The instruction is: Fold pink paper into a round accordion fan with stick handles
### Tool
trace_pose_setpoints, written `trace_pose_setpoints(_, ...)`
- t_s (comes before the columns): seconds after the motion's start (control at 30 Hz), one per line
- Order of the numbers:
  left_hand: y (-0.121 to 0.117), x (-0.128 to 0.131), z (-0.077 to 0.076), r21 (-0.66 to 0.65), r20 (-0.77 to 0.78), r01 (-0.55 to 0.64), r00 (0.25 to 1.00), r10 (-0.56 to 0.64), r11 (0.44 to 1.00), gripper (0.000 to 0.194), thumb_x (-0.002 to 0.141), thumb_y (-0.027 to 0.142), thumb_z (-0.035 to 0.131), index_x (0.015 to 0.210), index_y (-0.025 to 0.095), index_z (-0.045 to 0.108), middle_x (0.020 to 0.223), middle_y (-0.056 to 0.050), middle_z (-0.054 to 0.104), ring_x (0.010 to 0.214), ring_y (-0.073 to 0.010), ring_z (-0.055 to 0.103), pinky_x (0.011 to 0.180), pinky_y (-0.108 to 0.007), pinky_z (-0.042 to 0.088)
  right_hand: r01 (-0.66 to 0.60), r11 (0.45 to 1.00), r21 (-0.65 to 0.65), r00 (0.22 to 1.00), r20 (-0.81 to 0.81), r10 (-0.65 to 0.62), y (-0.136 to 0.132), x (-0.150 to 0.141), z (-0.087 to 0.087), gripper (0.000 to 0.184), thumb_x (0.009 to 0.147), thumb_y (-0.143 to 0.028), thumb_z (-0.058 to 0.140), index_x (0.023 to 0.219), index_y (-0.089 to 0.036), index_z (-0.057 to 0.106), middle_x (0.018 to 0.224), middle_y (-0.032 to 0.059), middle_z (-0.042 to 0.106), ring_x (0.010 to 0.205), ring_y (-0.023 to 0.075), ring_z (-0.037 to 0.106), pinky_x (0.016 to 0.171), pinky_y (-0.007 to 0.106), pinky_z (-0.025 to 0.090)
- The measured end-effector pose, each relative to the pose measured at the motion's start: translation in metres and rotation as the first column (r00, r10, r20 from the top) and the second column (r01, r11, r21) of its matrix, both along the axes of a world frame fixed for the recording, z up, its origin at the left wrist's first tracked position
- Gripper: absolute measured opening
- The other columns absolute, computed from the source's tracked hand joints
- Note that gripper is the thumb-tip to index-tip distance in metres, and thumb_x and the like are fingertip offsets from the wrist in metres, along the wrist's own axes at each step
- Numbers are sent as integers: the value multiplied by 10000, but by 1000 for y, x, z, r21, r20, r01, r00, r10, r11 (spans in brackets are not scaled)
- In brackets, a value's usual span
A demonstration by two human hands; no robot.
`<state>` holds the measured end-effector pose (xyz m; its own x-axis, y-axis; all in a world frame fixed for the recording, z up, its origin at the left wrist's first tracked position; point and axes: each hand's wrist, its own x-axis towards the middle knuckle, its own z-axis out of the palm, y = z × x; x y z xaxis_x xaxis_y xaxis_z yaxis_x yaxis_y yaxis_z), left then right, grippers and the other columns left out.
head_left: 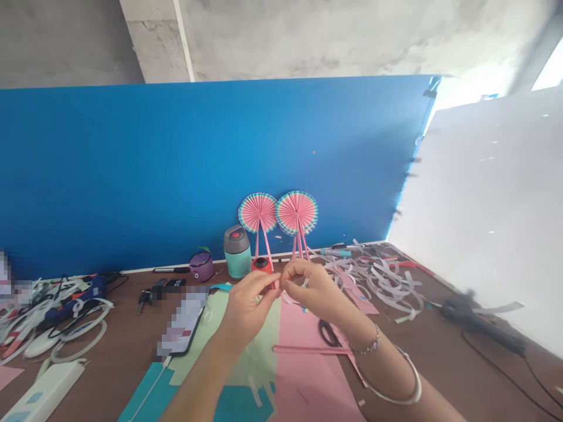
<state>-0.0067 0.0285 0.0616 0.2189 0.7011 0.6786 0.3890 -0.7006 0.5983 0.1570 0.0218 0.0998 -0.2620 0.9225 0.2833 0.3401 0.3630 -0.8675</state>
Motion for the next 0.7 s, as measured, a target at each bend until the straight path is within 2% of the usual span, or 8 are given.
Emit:
trace_pose_setpoints(0.13, 0, -1, -1, 0, 4, 10, 1000, -10, 1000, 174, 837, 216, 570, 969, 188, 681, 797, -29, 630, 699, -102, 577, 637, -195, 471, -28, 999, -31, 999, -42, 26, 2, 2, 0, 85, 744, -215, 532, 678, -174, 566, 752, 3, 557, 608, 98, 485, 535, 221, 402)
trace_pose_setpoints(0.3, 0, -1, -1, -5, 8, 11, 1000, -11, 1000, 178, 832, 212, 574, 975, 192, 679, 809, -30, 641, 713, -107, 592, 646, -197, 481, -50, 999, -16, 997, -55, 49, 6, 5, -2, 81, 725, -200, 551, 655, -169, 578, 724, -8, 565, 619, 96, 496, 578, 223, 410)
trace_pose_setpoints(0.53, -2, -1, 5, 21, 15, -1, 1000, 1, 1000, 175, 820, 195, 583, 965, 198, 681, 804, -36, 647, 694, -115, 592, 611, -205, 486, -71, 997, -38, 990, -128, 65, 10, 8, -6, 131, 766, -295, 589, 736, -174, 627, 777, 4, 565, 613, 97, 483, 555, 236, 390)
trace_pose_setpoints(0.7, -2, -2, 3, 40, -12, 28, 1000, -28, 999, 180, 827, 188, 577, 982, 206, 667, 815, -33, 641, 707, -118, 586, 645, -223, 482, -89, 985, -146, 984, -163, 65, 15, 12, -10, 205, 703, -351, 680, 697, -166, 592, 696, -8, 549, 574, 92, 445, 517, 230, 345)
